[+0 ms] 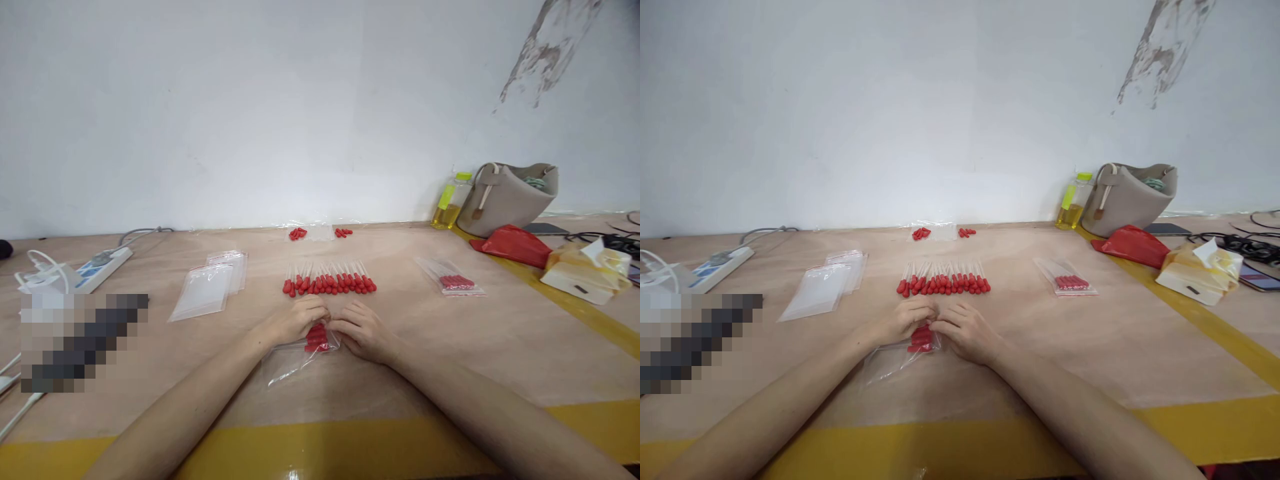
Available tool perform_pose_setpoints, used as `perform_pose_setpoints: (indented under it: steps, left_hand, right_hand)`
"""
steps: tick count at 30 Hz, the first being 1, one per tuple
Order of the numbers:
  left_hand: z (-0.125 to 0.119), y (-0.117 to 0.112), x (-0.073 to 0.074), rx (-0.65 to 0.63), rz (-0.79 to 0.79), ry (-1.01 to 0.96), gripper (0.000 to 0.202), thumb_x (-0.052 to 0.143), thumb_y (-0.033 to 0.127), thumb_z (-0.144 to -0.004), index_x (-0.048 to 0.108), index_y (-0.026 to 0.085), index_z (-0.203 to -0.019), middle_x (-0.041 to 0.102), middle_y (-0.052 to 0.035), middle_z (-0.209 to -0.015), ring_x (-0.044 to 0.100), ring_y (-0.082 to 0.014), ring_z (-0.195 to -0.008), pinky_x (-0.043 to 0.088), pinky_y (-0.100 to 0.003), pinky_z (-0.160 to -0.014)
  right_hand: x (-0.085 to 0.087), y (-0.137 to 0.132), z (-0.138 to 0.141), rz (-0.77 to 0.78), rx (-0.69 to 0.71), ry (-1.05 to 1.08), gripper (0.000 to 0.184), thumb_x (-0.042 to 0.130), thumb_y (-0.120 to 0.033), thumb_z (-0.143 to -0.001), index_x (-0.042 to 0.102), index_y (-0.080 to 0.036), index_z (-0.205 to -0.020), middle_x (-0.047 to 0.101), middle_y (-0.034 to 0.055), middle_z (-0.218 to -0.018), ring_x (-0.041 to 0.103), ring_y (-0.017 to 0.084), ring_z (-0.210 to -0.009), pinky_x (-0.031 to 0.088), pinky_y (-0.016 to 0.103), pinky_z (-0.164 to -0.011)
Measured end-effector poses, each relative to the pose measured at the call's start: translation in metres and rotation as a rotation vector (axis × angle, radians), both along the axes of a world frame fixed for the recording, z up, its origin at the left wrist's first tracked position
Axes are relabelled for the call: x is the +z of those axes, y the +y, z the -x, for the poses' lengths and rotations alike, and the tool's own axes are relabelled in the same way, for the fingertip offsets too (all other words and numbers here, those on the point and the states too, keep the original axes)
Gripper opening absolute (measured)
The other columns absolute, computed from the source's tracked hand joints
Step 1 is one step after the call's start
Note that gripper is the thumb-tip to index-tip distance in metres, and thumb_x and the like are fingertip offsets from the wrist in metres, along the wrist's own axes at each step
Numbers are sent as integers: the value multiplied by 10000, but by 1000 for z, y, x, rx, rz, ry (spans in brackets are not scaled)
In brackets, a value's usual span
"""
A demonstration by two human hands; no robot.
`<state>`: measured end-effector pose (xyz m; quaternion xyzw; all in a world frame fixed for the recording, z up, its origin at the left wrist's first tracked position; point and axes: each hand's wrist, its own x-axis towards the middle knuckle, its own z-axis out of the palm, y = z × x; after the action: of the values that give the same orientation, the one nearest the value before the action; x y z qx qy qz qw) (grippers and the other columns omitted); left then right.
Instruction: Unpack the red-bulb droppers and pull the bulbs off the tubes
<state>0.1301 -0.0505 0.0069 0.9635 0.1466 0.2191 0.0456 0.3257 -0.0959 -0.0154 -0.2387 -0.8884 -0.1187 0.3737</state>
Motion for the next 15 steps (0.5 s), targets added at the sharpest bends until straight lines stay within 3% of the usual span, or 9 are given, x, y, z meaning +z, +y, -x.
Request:
perform_pose_setpoints:
  steps: [15]
  left_hand:
    - [-1, -2, 1, -9, -22, 4, 249, 338, 127, -875, 581, 139, -821, 600, -58, -786, 529, -141, -810, 410, -285, -778]
  right_hand:
    - [4, 1, -2, -41, 27, 72, 139, 478, -132, -811, 584, -188, -740, 603, 11, -693, 469, 116, -664, 347, 256, -622]
